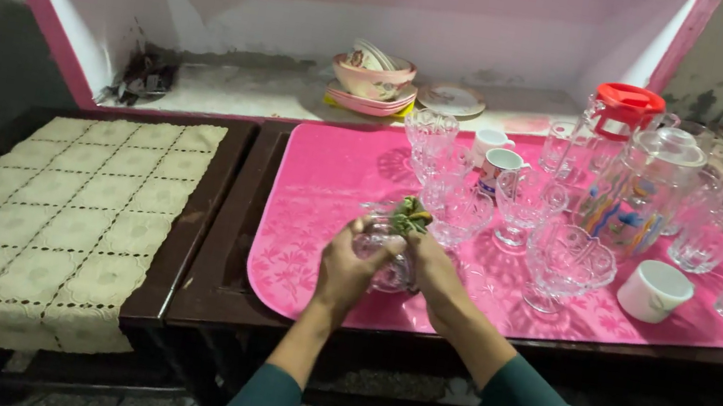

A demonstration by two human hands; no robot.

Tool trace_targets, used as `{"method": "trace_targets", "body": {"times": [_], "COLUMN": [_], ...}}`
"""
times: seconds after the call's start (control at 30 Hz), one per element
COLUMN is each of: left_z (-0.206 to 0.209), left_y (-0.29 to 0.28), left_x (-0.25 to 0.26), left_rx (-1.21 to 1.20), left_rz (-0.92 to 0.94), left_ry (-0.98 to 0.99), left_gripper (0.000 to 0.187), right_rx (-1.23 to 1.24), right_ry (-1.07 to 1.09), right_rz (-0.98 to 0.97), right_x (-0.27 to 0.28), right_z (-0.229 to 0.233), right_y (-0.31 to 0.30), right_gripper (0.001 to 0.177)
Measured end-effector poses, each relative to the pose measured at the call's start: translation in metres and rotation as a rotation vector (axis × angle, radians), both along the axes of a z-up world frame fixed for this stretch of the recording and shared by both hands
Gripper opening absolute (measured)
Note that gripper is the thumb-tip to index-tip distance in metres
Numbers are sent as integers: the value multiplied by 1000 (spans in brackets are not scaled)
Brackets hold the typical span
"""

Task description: The person is cleaning various glassware and ceramic items using a cloth on a display shelf.

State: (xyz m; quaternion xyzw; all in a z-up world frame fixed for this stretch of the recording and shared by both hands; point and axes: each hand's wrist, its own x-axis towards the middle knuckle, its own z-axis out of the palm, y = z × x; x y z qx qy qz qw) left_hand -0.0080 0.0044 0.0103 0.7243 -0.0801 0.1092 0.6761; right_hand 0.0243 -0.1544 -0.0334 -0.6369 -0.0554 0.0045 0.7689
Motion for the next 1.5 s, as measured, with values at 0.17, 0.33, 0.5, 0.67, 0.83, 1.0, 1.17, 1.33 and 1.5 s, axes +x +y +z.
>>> {"method": "trace_targets", "body": {"times": [0.17, 0.33, 0.5, 0.67, 0.83, 1.0, 1.17, 1.33, 1.5], "left_z": [-9, -21, -20, -15, -2, -9, -15, -29, -36], "left_y": [17, 24, 22, 8, 2, -1, 2, 8, 12], "left_x": [7, 15, 13, 2, -9, -5, 3, 15, 14], "left_rx": [-189, -340, -196, -277, -497, -416, -350, -496, -495], "left_rz": [-130, -135, -84, -155, -334, -273, -193, -293, -341], "left_ry": [15, 54, -6, -1, -84, -91, 15, -3, -68], "left_gripper": [59, 50, 41, 48, 55, 57, 54, 50, 42], "right_rx": [-47, -141, -61, -173, -161, 229, -345, -549, -666], "right_ry": [-55, -187, -218, -266, -320, 155, -301, -715, -800], "right_rz": [-161, -42, 110, -127, -28, 141, -198, -185, -214], "right_x": [-36, -44, -53, -57, -23, -19, -26, -77, -84], "right_z": [32, 36, 23, 49, 27, 22, 29, 75, 67], "right_y": [22, -4, -14, 4, -15, -17, -13, 11, 22], "right_gripper": [39, 35, 30, 40, 42, 42, 34, 37, 44]}}
